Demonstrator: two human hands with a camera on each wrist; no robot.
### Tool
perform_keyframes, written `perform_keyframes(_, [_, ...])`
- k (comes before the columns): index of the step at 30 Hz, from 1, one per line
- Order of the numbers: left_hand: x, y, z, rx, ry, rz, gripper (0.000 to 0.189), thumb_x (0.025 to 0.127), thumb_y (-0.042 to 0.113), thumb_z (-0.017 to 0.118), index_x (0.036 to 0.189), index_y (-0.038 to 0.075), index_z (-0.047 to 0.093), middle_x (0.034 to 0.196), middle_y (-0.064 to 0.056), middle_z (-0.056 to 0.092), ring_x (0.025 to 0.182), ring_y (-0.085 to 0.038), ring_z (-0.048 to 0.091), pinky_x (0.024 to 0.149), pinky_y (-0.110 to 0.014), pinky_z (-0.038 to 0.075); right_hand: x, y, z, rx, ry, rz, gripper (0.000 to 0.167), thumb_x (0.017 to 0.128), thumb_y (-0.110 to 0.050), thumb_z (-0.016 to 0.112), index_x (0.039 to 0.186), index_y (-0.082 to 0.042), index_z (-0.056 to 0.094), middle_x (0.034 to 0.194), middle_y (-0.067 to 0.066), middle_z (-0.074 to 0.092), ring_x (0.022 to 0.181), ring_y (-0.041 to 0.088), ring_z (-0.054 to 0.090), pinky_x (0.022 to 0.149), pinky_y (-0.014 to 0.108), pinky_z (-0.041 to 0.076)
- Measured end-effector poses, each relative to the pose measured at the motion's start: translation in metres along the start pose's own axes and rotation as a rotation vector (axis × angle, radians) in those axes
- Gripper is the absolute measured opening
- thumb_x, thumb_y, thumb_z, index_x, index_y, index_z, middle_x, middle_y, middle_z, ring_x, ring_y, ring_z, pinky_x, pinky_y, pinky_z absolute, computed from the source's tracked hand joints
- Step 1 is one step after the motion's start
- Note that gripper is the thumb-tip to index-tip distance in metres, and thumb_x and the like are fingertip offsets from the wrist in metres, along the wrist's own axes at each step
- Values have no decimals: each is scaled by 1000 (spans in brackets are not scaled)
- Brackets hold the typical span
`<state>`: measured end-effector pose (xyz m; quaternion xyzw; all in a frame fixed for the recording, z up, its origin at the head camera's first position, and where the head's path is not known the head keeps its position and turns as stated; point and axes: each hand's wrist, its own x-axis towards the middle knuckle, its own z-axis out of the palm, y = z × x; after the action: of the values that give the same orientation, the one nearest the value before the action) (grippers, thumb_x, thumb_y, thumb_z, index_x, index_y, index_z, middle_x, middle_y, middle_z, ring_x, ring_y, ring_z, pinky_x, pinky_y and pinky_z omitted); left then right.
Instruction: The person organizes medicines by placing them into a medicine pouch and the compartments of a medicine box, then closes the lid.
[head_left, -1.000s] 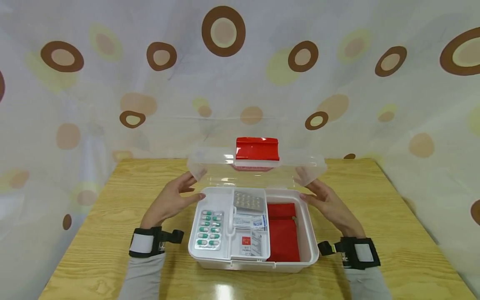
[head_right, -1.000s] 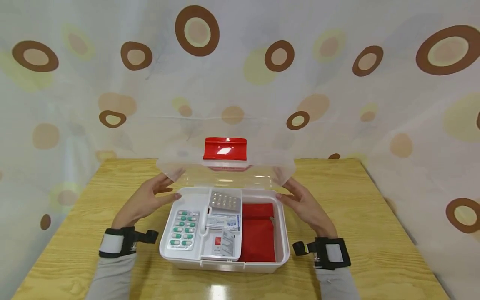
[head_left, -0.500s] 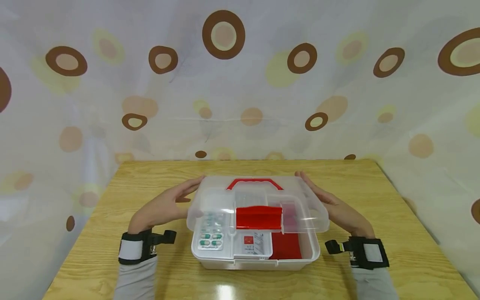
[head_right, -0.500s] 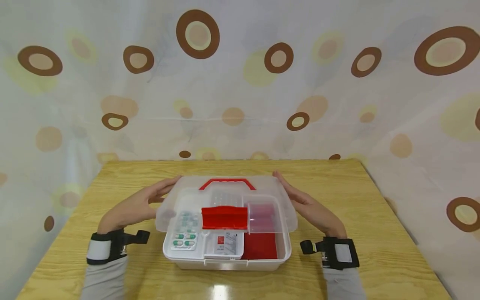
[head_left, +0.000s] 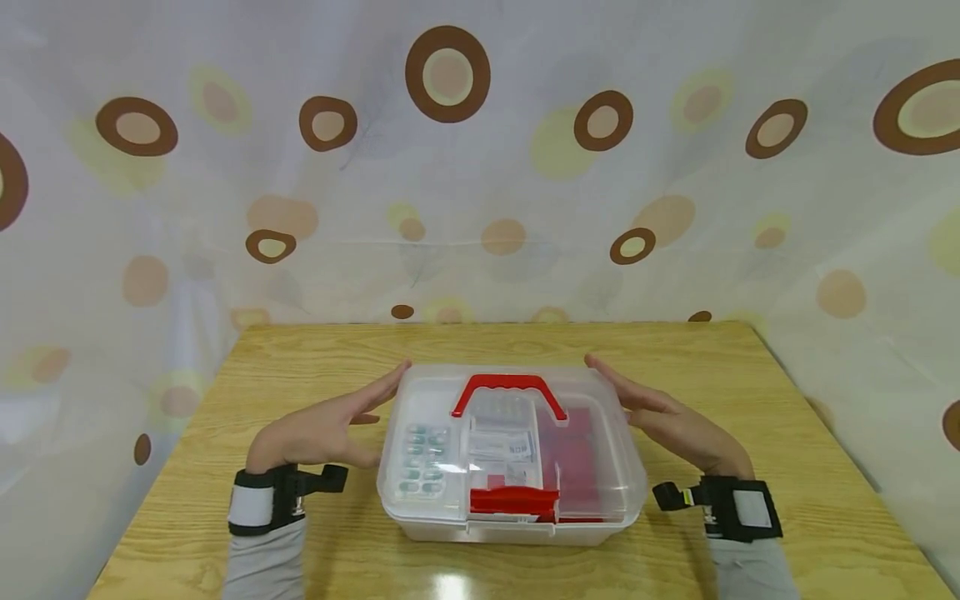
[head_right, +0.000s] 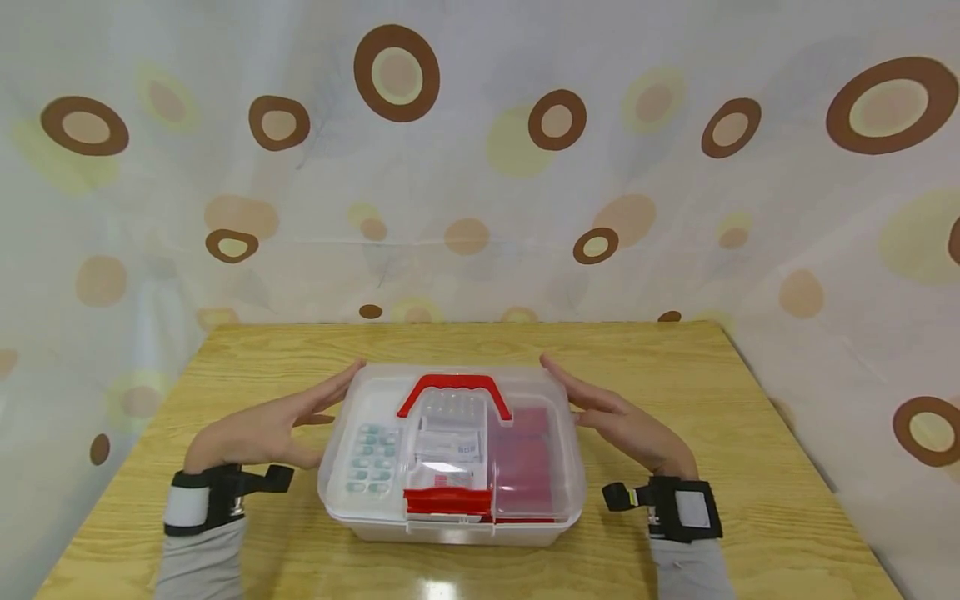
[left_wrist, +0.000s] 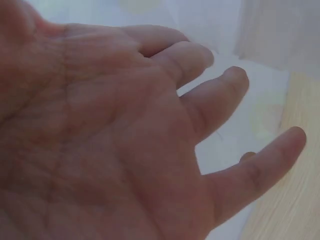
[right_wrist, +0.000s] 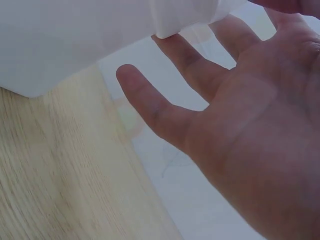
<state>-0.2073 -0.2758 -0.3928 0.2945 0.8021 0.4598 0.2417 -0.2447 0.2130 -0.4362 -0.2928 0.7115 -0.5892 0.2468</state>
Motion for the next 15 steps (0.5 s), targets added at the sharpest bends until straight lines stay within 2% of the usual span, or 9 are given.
perform_keyframes(3, [-1, 0, 0, 12, -9, -3, 100, 92, 13, 67, 165, 23, -1, 172, -3, -1, 157, -33, 9, 117, -65, 25, 1, -3, 1, 20, 6, 7, 61, 109, -12, 42, 164, -26, 19, 172, 0, 9, 152, -1, 12, 114, 74, 7])
perform_keyframes(5, [-2, 1, 0, 16, -2, -18, 92, 97, 16, 63, 165, 19, 1, 172, -5, 1, 157, -33, 11, 117, -64, 26, 1, -5, 2, 9, 15, 13, 58, 110, -13, 41, 163, -25, 22, 171, 0, 12, 153, 3, 16, 114, 75, 8])
perform_keyframes(8, [-2, 6, 2, 22, 29, -54, 86, 101, 26, 62, 165, 16, 5, 171, -7, 6, 156, -34, 13, 118, -62, 26, 0, -9, 4, -72, 45, 19, 55, 110, -16, 40, 163, -26, 26, 169, 1, 21, 151, 13, 27, 112, 73, 22])
perform_keyframes(10, [-1, 11, 4, 46, 61, -106, 87, 100, 35, 64, 165, 16, 8, 171, -7, 9, 154, -38, 20, 117, -61, 28, 0, -13, 6, -117, 50, 27, 57, 109, -15, 43, 162, -27, 27, 167, 3, 26, 148, 23, 35, 109, 68, 34])
perform_keyframes(12, [0, 18, 7, 83, 86, -159, 95, 96, 43, 69, 165, 16, 9, 171, -7, 10, 151, -44, 26, 117, -60, 30, 1, -16, 8, -141, 52, 44, 60, 107, -15, 47, 162, -29, 27, 164, 5, 30, 144, 32, 38, 105, 62, 43])
perform_keyframes(15, [1, 28, 12, 140, 112, -226, 110, 87, 53, 75, 165, 15, 7, 171, -8, 10, 149, -46, 29, 117, -58, 31, 2, -22, 12, -121, 44, 81, 64, 105, -16, 52, 161, -31, 25, 161, 9, 32, 141, 41, 38, 101, 56, 49])
